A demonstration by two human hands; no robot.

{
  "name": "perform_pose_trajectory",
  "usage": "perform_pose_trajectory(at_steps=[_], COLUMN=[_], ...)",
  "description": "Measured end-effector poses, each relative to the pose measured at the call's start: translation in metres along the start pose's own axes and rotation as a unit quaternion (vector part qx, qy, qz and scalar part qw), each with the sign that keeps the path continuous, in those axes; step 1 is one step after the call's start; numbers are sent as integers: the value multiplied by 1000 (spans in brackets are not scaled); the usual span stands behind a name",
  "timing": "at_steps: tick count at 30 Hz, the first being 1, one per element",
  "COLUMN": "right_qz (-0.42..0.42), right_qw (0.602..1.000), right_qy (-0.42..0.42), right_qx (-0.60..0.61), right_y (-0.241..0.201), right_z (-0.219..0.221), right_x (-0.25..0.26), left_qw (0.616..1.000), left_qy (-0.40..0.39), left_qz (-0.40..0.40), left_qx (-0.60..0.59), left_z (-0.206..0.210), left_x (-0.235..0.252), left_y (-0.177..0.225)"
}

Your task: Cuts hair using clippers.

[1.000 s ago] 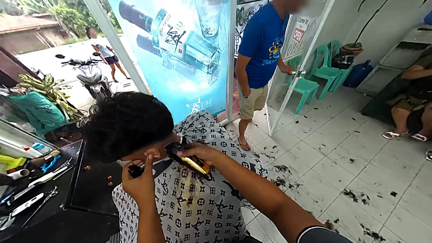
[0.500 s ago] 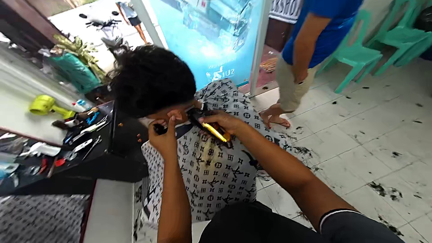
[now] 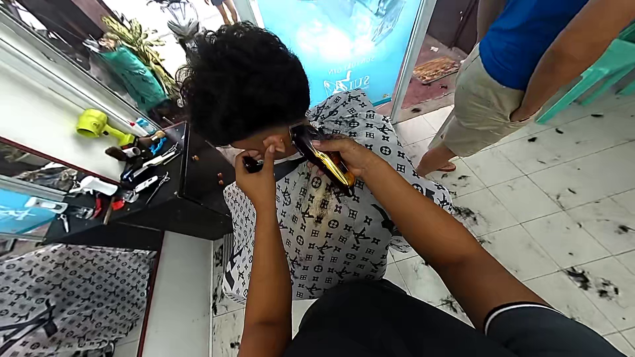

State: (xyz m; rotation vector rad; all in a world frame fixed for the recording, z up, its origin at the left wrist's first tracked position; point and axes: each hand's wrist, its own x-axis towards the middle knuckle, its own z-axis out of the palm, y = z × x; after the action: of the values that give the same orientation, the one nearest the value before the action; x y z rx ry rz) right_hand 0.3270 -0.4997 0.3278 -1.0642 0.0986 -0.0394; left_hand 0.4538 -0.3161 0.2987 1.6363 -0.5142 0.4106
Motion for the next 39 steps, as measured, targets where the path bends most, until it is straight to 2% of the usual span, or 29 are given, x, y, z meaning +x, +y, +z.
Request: perform_pose_trajectory(at_steps=[3,7,11,14,18,29,33,39], right_qz=[22,-13,9,-28,1,-47,8,5], right_qw=[1000,1000,1000,1000,1000,999,1000,999], right_qy=[16,5,12,3,12,9,12,-4], right_qx=[-4,0,-11,2,-7,22,7,44], right_y=[-1,0,-2,0,-4,2,3,5], right_z=[2,5,7,8,16,18,11,3], right_x=[0,0,0,0,-3,-3,-4,3], left_qw=[1000,1000,1000,1000,1000,1000,999,1000], left_qy=[0,1,2,2,-2,-4,-1,0], left_qz=[6,2,4,3,5,4,17,7], left_qx=[-14,-5,-7,-9,-4,-21,-30,-19], left_z=[0,1,1,1,0,1,2,2], left_x=[1,1,1,1,1,1,1,1], left_y=[-1,-1,-2,-3,-1,-2,-2,-3])
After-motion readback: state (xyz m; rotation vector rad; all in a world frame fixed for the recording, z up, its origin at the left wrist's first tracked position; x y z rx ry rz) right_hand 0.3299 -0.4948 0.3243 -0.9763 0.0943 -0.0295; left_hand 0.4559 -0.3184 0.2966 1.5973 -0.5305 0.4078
